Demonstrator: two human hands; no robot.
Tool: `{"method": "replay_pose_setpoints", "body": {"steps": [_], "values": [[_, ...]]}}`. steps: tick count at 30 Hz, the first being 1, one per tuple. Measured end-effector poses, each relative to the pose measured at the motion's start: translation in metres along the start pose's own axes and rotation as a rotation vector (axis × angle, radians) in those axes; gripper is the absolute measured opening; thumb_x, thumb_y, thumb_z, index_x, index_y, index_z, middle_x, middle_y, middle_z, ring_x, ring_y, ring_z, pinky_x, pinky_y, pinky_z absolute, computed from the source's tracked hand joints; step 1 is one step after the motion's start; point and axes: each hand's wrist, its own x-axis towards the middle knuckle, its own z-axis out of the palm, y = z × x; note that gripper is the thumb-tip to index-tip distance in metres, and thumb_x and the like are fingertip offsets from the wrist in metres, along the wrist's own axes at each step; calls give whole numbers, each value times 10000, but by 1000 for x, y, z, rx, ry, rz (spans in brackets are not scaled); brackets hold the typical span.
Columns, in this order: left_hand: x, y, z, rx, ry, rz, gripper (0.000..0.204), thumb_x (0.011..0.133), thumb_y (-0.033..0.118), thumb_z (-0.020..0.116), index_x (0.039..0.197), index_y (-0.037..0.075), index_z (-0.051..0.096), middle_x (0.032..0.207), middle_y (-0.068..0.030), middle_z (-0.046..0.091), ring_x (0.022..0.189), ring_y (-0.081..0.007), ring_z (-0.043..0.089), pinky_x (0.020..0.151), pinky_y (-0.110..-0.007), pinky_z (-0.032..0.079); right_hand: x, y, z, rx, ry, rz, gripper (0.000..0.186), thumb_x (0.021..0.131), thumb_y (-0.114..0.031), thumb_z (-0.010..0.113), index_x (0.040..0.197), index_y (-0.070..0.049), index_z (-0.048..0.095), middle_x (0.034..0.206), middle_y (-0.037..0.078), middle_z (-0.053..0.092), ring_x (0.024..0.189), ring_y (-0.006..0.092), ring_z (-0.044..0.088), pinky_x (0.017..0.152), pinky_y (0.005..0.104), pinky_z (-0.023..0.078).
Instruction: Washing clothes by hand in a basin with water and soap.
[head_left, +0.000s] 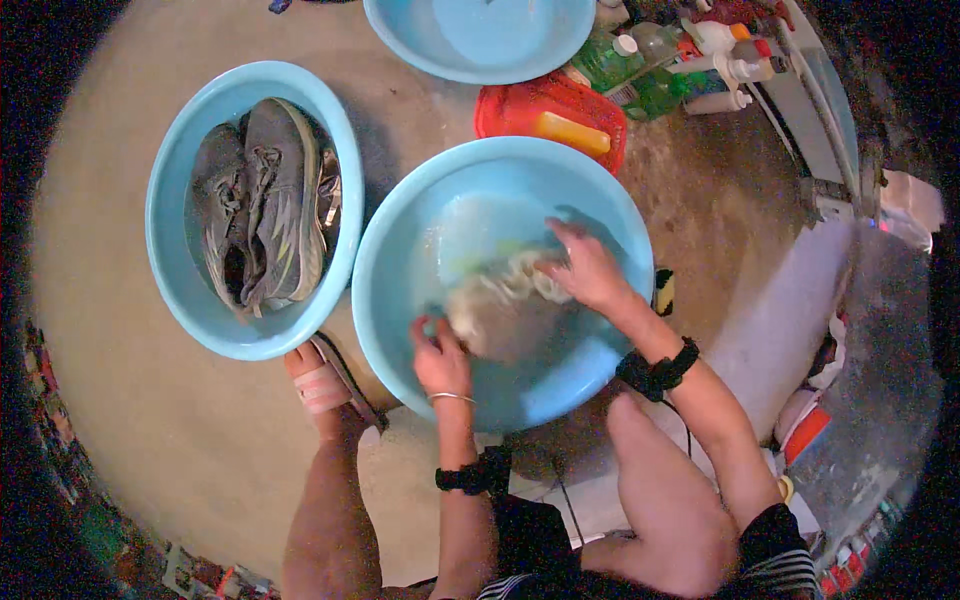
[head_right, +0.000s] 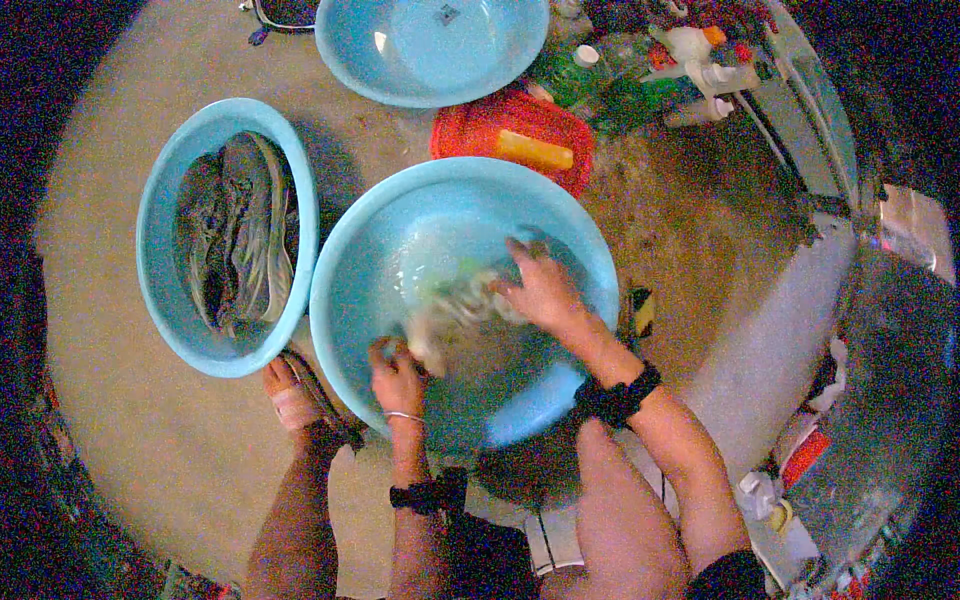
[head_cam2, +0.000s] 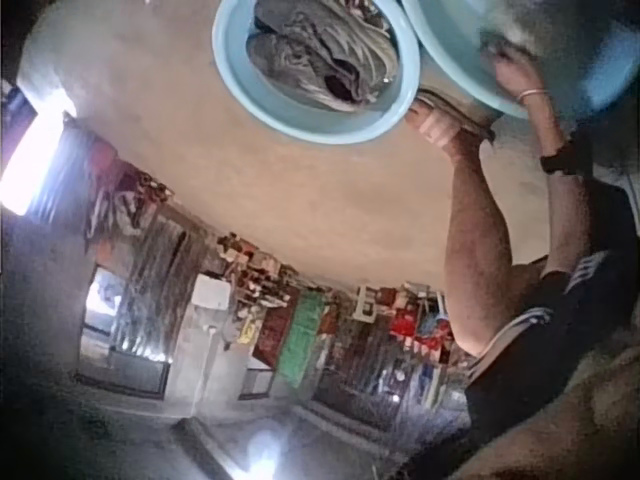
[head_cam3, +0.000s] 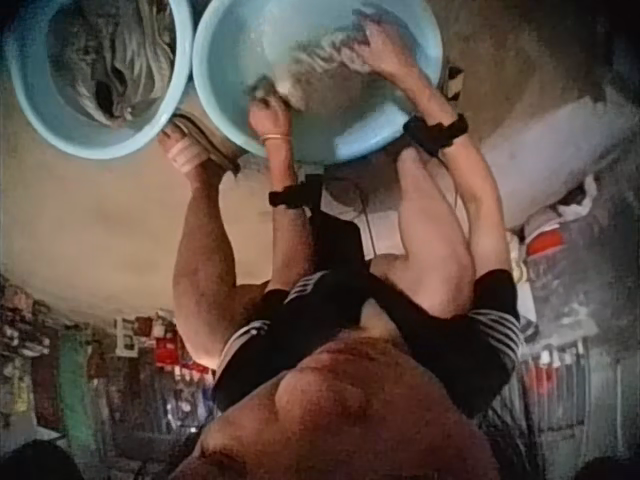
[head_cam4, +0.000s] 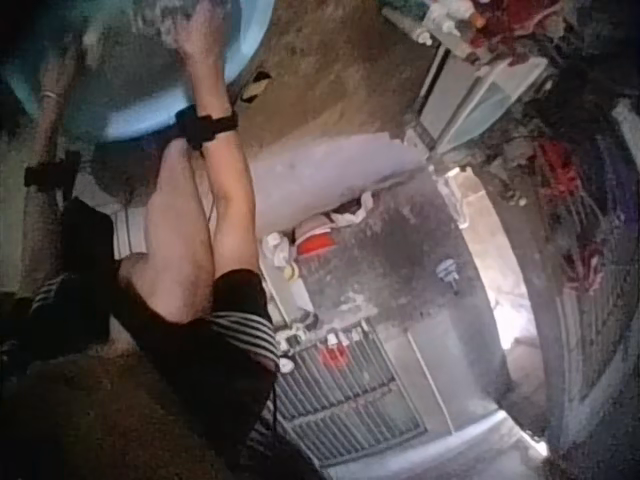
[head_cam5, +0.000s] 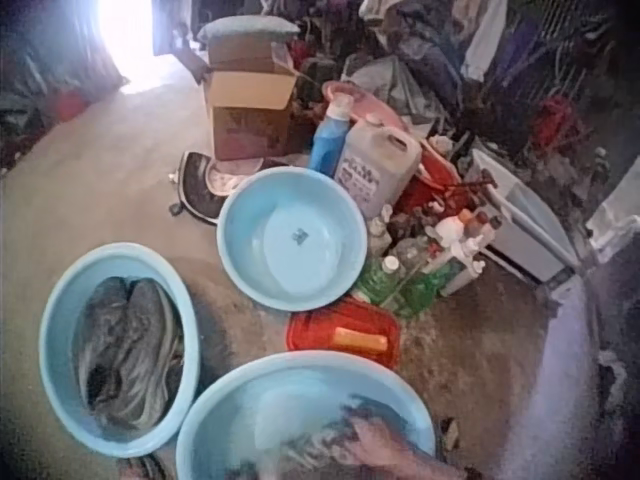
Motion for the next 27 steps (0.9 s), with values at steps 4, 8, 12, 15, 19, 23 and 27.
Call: {"method": "replay_pose_setpoints", "body": {"steps": [4,8,12,15,19,23,27], "values": [[16,-9,6,417,576,853,542,785,180,637,1278,84,430,1296,-218,402,1193,-378,395,998,-412,325,-12,-45,17,-455,-240,-245,845,690,-312,701,1397,-274,239,1464,205,96,1272,479,232,1004,554,286],[32,-28,32,488,494,951,501,778,159,636,1241,63,468,1392,-215,276,1261,-386,301,1029,-443,278,-13,-41,67,-424,-184,-195,637,732,-135,628,1319,-237,402,1389,233,270,1227,424,344,956,505,366],[19,-29,53,-335,280,481,383,850,244,568,1180,59,505,1297,-165,421,1161,-338,437,961,-438,365,-12,-32,47,175,-285,-193,385,784,-140,544,1168,-159,563,1302,158,434,1140,359,448,955,458,379],[13,-38,41,-1094,-216,165,457,905,437,448,1223,109,468,1197,-85,521,1078,-275,519,894,-403,443,-26,-47,18,738,-561,-6,274,776,-104,518,1019,-81,643,1157,146,534,1087,272,495,927,348,403],[3,-19,38,-1506,-392,87,395,924,278,422,1273,92,406,1204,-85,493,1086,-238,507,935,-395,426,-40,-45,-22,812,-578,-429,259,769,-106,511,982,-44,644,1123,123,545,1086,246,498,933,341,391],[-21,17,54,-1201,-378,281,490,899,117,427,1364,82,278,1246,-108,461,1134,-254,479,951,-375,416,-40,-34,-27,711,-160,-270,373,756,-145,558,1121,-75,587,1194,145,508,1126,285,474,951,385,384],[-43,31,57,-1145,-362,436,522,926,187,418,1396,90,214,1264,-95,442,1138,-218,465,933,-346,420,-54,-73,-18,280,141,-549,451,756,-238,601,1192,-130,558,1209,154,489,1117,377,452,961,434,370]]}}
